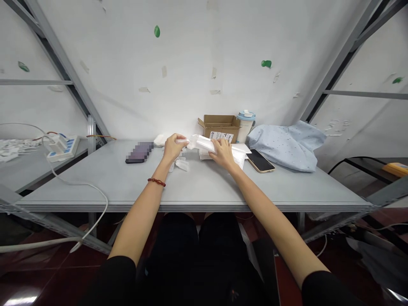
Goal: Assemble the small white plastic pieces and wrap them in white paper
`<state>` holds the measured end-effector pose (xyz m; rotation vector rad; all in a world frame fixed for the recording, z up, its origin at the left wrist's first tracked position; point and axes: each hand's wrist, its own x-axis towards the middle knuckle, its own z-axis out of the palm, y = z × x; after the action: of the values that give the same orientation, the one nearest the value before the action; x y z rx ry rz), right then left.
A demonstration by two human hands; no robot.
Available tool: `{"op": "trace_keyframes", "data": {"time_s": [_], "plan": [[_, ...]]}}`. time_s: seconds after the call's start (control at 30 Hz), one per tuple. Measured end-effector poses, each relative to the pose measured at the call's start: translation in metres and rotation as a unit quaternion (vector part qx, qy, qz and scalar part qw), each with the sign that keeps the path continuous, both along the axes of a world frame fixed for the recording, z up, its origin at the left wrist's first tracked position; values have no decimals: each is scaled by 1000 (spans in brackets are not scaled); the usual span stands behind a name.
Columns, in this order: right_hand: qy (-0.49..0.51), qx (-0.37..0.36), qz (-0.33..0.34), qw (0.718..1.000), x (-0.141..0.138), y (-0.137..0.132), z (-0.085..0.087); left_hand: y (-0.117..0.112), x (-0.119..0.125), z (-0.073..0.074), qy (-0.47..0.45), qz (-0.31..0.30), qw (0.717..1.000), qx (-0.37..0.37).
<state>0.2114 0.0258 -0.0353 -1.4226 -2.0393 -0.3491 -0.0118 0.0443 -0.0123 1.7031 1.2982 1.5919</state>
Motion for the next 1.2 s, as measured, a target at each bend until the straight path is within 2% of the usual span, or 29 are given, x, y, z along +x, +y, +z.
{"op": "trace_keyframes", "data": {"time_s": [0.2,0.43,0.6,0.77,0.97,1.07,1.2], "plan": [[0,4,33,999,-1,0,-1,-3,3,4,-40,-77,996,1],[-2,-4,38,999,-5,-6,4,-3,5,3,-106,-49,993,-21],[1,-3,50,999,-7,-10,7,1,8,-1,-130,-46,990,-3],[-1,4,50,999,-7,-9,6,3,9,-6,-104,-33,994,9],[-23,10,29,999,-7,-10,6,2,6,-9,-14,18,1000,-14],[-10,16,29,999,-8,-10,7,1,6,-9,2,28,999,-22],[9,25,32,999,-8,-11,7,-3,11,-3,3,38,999,1]]}}
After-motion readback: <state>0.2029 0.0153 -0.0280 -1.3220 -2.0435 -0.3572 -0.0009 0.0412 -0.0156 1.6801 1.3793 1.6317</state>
